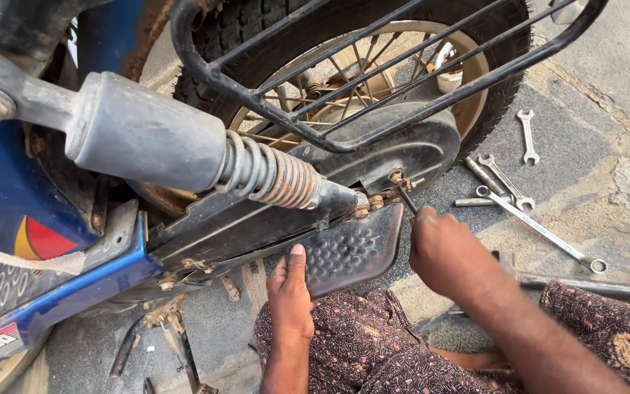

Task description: The person uses a wrench to loosen and remove a bolt from the rear footrest of a blue motorcycle. They then use a hammer to tap the bolt and footrest assembly, eventually removing the footrest from the frame.

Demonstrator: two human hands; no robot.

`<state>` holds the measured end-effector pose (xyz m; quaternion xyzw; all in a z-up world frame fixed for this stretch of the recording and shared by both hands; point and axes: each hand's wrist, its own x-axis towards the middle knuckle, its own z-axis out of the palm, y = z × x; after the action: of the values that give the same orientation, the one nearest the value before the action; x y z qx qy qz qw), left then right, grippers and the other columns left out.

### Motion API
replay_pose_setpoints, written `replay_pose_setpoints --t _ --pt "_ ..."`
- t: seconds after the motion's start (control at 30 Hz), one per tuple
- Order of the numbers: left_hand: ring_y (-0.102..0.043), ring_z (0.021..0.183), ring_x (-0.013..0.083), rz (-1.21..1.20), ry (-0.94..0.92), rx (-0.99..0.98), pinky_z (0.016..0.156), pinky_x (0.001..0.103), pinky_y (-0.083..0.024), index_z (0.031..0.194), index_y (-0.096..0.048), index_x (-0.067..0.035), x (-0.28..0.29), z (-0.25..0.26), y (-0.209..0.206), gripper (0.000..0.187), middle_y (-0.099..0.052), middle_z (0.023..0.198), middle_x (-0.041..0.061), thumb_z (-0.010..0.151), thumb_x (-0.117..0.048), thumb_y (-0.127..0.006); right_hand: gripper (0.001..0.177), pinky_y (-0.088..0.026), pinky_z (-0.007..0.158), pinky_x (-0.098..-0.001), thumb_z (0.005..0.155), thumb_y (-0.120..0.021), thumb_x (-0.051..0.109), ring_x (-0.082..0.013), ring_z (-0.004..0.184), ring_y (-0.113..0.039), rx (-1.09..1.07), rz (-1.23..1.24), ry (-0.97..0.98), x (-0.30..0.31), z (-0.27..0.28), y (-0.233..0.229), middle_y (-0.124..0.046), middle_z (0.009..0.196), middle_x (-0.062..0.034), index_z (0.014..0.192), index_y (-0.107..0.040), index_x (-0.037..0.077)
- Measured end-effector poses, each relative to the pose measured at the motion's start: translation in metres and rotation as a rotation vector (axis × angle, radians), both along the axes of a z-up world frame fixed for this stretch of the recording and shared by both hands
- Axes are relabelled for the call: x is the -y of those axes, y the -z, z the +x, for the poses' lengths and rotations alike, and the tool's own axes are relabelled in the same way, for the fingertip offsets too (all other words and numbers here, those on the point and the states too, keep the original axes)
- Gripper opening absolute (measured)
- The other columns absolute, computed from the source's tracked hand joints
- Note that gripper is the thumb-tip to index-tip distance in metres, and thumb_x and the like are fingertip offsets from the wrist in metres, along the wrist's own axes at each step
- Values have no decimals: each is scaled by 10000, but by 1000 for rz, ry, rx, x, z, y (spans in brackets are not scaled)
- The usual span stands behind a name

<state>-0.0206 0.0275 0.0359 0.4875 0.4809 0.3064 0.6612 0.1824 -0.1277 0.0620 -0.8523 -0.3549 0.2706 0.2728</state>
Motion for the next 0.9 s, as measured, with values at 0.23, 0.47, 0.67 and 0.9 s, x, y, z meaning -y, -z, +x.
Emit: replay_pose_setpoints --t 0.23,0.47,0.67,0.9 --pt "-708 717 112 -34 -7 -6 615 282 -597 1018 -710 -46 4 8 -14 301 -754 896 36 955 -330 -628 294 -636 645 -390 893 -548 39 -315 726 -731 103 -125 -145 9 -5 -7 -706 823 -209 1150 -481 -89" --pt "-674 645 111 0 5 -98 483 271 -529 1027 -685 -26 2 2 -5 347 -731 851 39 990 -368 -639 401 -583 585 -406 997 -423 40 -318 663 -733 -5 -123 11 23 -18 51 -690 806 -181 1388 -387 -38" --pt "-713 650 122 -38 -25 -84 512 284 -587 1020 -700 -56 0 4 -5 315 -754 850 42 952 -356 -632 320 -550 591 -539 971 -507 83 -444 684 -672 256 459 87 11 -21 82 -670 864 -266 1269 -427 -4" --pt "-707 686 116 -17 5 -22 573 287 -603 1016 -696 -32 -2 1 2 324 -750 871 44 981 -346 -626 326 -575 611 -524 1008 -487 93 -414 709 -697 258 507 120 5 -21 98 -669 840 -253 1313 -418 -3"
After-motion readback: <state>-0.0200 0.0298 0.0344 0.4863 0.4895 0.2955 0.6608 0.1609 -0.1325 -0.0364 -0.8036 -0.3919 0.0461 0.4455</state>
